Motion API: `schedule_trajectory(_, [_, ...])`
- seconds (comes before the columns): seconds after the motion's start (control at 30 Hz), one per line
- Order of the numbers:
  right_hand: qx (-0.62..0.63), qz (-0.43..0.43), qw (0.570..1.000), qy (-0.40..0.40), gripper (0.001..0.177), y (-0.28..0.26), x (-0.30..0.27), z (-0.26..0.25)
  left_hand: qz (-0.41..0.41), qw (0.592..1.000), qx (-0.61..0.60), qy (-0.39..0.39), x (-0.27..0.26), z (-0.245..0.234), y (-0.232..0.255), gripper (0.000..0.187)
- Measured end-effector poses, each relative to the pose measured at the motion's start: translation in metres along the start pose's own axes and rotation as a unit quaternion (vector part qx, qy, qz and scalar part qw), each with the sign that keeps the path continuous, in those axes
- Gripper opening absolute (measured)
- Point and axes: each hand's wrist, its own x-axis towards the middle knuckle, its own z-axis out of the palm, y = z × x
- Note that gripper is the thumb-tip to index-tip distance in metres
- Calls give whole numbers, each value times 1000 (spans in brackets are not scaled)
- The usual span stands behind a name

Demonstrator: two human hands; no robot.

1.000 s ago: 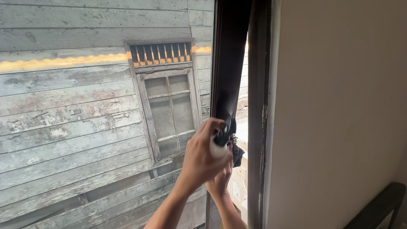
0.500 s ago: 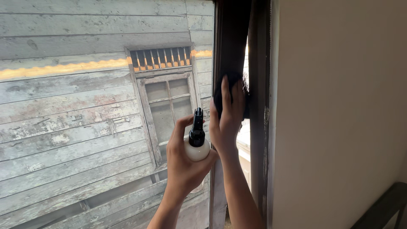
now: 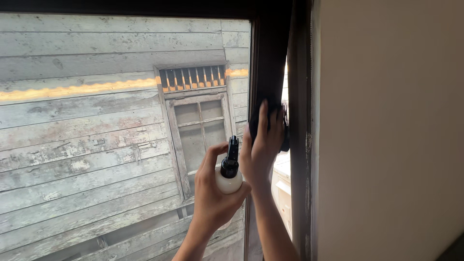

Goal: The person sprays a liquid onto a window frame and wipes the inner track and frame edges with a cloth.

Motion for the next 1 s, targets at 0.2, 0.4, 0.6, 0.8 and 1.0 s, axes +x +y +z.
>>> schedule_trajectory(0.2, [-44,13,999,-4,68,15,-21,3,-52,994,49,-80,6,14,12,65])
schedule_trajectory(0.4, [-12,-6,1000,3,64,12,20,3,-7,996,45,-82,11,14,28,64])
schedule_trajectory(0.6, [152,105,983,-6,73,16,-52,-3,-12,980,123,-154,42,27,29,60])
schedule_trajectory(0.8, [51,-13,999,7,49,23,-68,-4,3,981,152,-125,77,23,42,54])
schedule_trajectory(1.0, [30,-52,998,22,62,0,12,-5,99,990,83,-54,72,2,40,68])
